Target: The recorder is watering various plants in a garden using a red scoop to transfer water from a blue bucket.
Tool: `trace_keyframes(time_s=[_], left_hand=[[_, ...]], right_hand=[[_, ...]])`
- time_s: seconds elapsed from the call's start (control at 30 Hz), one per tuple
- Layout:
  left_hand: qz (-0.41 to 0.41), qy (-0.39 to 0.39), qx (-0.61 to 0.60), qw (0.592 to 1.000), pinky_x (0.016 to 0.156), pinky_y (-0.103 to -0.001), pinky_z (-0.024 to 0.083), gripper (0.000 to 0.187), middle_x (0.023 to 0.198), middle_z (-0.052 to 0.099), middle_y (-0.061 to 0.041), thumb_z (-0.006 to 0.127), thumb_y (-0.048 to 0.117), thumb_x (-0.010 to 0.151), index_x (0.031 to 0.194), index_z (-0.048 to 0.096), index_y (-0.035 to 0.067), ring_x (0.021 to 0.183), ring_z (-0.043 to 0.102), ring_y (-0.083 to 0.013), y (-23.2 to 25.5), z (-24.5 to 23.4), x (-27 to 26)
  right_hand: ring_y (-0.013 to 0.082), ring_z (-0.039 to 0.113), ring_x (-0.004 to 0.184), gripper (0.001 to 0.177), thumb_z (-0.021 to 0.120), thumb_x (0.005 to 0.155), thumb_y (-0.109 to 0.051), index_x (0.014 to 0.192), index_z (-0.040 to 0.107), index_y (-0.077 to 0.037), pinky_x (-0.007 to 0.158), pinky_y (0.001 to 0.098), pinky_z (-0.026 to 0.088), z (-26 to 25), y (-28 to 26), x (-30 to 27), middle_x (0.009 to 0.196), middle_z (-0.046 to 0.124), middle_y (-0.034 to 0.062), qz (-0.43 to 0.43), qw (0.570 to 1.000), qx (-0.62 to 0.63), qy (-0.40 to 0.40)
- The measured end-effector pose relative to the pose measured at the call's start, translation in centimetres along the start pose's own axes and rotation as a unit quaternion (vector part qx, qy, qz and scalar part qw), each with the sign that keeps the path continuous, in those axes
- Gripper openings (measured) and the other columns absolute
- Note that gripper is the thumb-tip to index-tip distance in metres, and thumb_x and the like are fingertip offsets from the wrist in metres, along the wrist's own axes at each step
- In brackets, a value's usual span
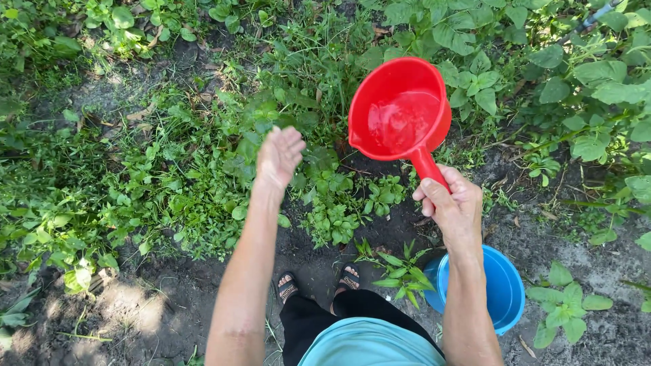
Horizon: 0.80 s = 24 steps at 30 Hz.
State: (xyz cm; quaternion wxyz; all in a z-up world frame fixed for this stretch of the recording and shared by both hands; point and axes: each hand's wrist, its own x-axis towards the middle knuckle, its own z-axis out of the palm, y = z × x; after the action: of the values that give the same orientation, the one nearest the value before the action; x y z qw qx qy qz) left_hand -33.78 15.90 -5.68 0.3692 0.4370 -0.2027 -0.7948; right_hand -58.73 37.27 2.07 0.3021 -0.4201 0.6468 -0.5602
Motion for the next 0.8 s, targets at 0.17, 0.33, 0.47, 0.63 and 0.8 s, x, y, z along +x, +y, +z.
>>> trace_keyframes(time_s=[0.17, 0.33, 0.47, 0.63, 0.8], left_hand=[[-0.083, 0.011, -0.077, 0.994, 0.126, -0.049, 0.015, 0.064, 0.160, 0.028, -0.021, 0.023, 0.048, 0.108, 0.155, 0.025, 0.005, 0.150, 0.025, -0.0341, -5.7, 0.7, 1.9], [-0.087, -0.005, -0.174, 0.981, 0.120, -0.051, 0.032, 0.070, 0.146, 0.046, -0.023, 0.030, 0.058, 0.104, 0.153, 0.031, 0.008, 0.136, 0.044, -0.0365, -2.4, 7.0, 0.7], [0.046, -0.028, -0.099, 0.994, 0.121, -0.056, 0.021, 0.083, 0.155, 0.034, -0.020, 0.023, 0.066, 0.092, 0.153, 0.030, 0.009, 0.145, 0.032, -0.0374, 4.2, 10.5, -0.2], [0.196, -0.026, 0.059, 0.979, 0.110, -0.078, 0.002, 0.116, 0.168, 0.019, -0.017, 0.028, 0.084, 0.059, 0.153, 0.031, 0.016, 0.154, 0.013, -0.0442, 7.8, 10.2, 2.2], [0.235, 0.078, 0.045, 0.968, 0.121, -0.058, 0.011, 0.099, 0.165, 0.027, -0.014, 0.037, 0.069, 0.078, 0.155, 0.027, 0.007, 0.154, 0.023, -0.0323, 5.8, 6.4, 4.5]], right_hand=[[0.0129, 0.056, 0.041, 0.029, 0.063, 0.092, 0.000, 0.120, 0.066, 0.010, 0.034, 0.0206, 0.039, 1.9, -1.5, -0.6, 0.067, 0.067, 0.0204, -0.020, 1.000, -0.012, 0.000], [0.0125, 0.057, 0.042, 0.030, 0.061, 0.094, 0.003, 0.122, 0.065, 0.010, 0.034, 0.0206, 0.040, 4.5, -2.1, 0.1, 0.068, 0.069, 0.0205, -0.031, 0.999, -0.014, -0.034], [0.0081, 0.053, 0.044, 0.032, 0.061, 0.095, -0.004, 0.124, 0.064, 0.008, 0.035, 0.0181, 0.035, 4.4, -3.2, 1.3, 0.074, 0.070, 0.0147, 0.040, 0.993, 0.114, -0.018], [0.0027, 0.051, 0.046, 0.031, 0.063, 0.093, -0.008, 0.122, 0.065, 0.004, 0.034, 0.0139, 0.030, 2.4, -5.2, 1.5, 0.074, 0.070, 0.0069, 0.105, 0.972, 0.208, 0.017], [0.0020, 0.051, 0.046, 0.028, 0.064, 0.094, -0.008, 0.120, 0.066, 0.003, 0.033, 0.0127, 0.030, 0.2, -5.0, 0.8, 0.075, 0.069, 0.0065, 0.078, 0.978, 0.177, 0.072]])
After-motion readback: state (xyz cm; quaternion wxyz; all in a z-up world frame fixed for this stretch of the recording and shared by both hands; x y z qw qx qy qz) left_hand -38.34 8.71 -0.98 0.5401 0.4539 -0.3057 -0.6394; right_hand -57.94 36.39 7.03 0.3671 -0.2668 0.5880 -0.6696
